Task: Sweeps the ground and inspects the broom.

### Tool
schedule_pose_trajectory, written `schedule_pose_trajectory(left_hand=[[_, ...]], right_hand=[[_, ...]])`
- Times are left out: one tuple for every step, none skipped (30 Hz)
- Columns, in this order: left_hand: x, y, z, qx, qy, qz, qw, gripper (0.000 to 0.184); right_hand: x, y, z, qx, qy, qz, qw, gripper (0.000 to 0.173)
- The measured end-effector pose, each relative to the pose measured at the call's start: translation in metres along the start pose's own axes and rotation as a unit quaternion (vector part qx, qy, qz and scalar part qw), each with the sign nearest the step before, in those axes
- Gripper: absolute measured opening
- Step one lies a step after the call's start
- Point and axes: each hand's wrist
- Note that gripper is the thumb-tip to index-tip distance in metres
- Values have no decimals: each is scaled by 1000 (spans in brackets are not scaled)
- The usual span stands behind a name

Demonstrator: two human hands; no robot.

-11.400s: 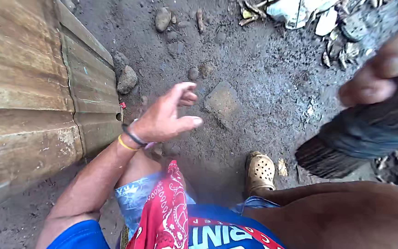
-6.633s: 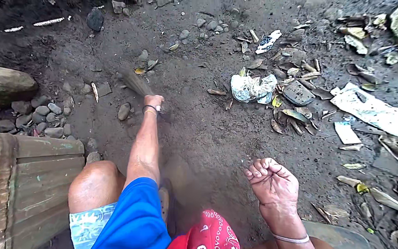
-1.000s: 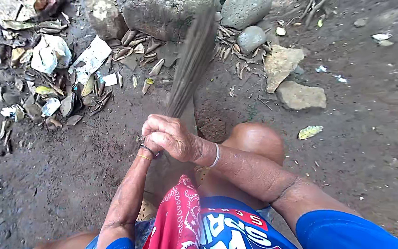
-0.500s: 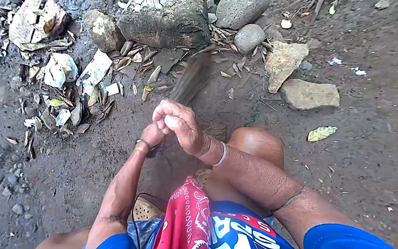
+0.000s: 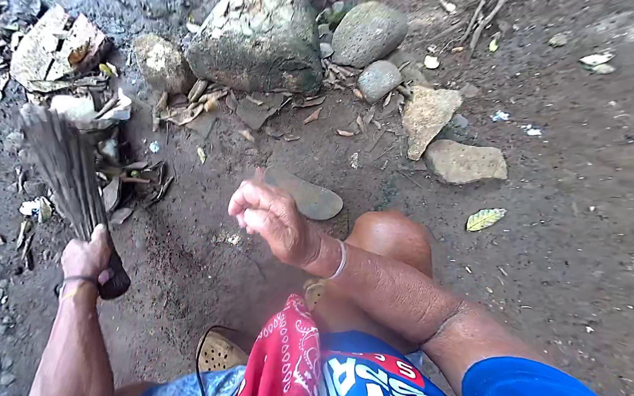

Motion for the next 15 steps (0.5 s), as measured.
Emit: schedule_pose_trajectory(left_hand=[[-3, -2, 0, -30, -10, 9, 999, 76], [-8, -4, 8, -56, -29, 10, 998, 74], [-15, -6, 22, -81, -55, 3, 995, 70], [-24, -8, 40, -111, -84, -7, 990, 66], [-33, -9, 60, -154, -114, -18, 981, 59], [-43, -10, 83, -209, -135, -39, 968, 51], [-54, -12, 106, -272, -145, -65, 949, 43], [-63, -18, 126, -345, -143, -96, 923, 36], [-69, -27, 142, -410, -140, -132, 891, 32], [-70, -38, 151, -451, -143, -170, 864, 31], [-71, -49, 155, -473, -147, -197, 846, 30], [-74, -58, 154, -483, -149, -210, 837, 30], [-75, -68, 149, -489, -142, -207, 835, 30], [-76, -78, 141, -499, -125, -191, 836, 31], [-76, -87, 132, -515, -99, -165, 835, 34]], right_hand=[[1, -4, 3, -1, 2, -6, 1000, 29], [1, -9, 6, 0, 4, -12, 1000, 28], [1, -13, 8, 1, 4, -23, 1000, 27], [1, -17, 10, 0, 4, -33, 999, 26], [1, -20, 12, 3, 7, -40, 999, 25], [1, -23, 13, 6, 10, -43, 999, 25], [2, -26, 15, 9, 16, -42, 999, 25], [2, -28, 16, 10, 21, -40, 999, 24], [3, -30, 17, 6, 24, -36, 999, 24], [3, -31, 19, 2, 25, -32, 999, 23], [4, -32, 21, -3, 26, -31, 999, 23], [4, -32, 22, -5, 26, -29, 999, 23], [4, -33, 22, -2, 25, -27, 999, 22], [3, -33, 23, 5, 23, -25, 999, 22], [3, -32, 22, 12, 19, -25, 999, 22]])
Point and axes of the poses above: each hand's wrist, its own x-axis towards the middle knuckle, its own y-axis out of the back of the hand, z = x × y, and after that the axes turned 11 degrees about -y, right-handed
